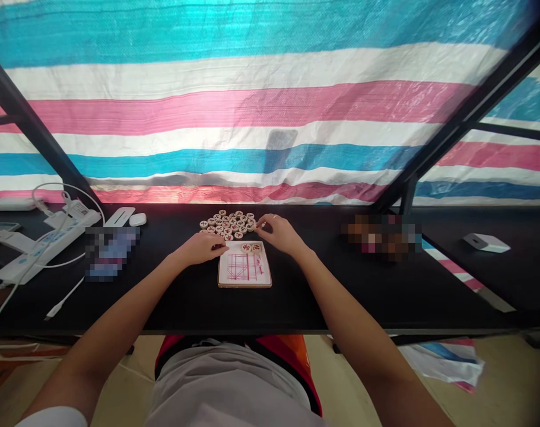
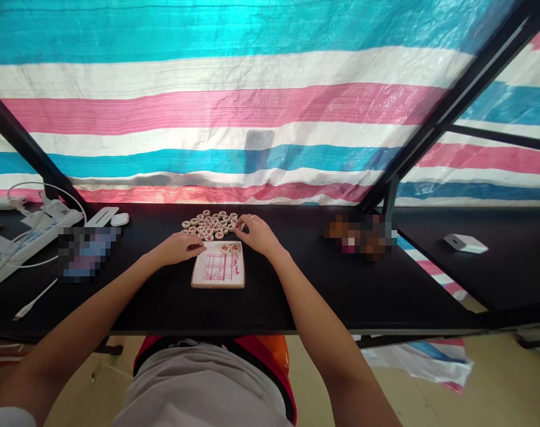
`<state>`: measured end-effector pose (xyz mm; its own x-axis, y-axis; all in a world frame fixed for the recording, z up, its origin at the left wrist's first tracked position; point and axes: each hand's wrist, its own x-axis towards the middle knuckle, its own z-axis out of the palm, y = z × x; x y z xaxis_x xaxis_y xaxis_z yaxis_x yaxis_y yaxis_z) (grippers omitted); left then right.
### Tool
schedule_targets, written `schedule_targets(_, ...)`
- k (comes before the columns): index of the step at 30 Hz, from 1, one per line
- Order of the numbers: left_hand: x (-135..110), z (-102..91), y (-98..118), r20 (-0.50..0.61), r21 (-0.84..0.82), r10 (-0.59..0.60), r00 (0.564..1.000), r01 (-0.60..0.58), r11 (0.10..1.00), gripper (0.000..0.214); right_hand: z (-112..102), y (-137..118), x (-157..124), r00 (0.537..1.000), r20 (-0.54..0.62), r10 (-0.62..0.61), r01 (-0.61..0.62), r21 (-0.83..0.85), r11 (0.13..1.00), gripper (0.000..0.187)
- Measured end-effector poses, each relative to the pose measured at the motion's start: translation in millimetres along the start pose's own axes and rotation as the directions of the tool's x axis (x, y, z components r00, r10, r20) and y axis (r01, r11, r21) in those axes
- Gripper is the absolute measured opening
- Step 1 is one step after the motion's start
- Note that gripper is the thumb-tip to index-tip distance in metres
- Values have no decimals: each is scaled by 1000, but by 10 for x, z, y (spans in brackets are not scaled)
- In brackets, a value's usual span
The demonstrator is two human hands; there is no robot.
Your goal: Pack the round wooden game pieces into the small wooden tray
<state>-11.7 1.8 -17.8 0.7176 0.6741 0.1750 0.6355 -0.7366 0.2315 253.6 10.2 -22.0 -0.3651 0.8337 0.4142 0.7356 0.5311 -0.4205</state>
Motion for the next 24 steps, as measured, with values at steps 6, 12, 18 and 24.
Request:
schedule_targets(6, -4, 17, -5, -18, 21, -2, 1000, 3, 1000, 29, 81, -317, -9, 936, 206, -287, 260, 146, 954, 12)
schedule_targets(12, -1, 37, -23, -12, 26, 1, 1000, -1, 1000, 26, 166, -276, 1, 910, 229, -346, 319, 147, 936, 13)
schedule_targets(18, 0, 50, -35, -24, 25, 0, 1000, 1, 1000, 28, 204, -293, 8, 928, 186, -324, 312, 91, 946, 9)
schedule_targets(24, 6, 38, -24, -29, 16, 2, 1000, -1, 1000, 28, 201, -307, 17, 923, 220, -315, 310, 58, 949, 11)
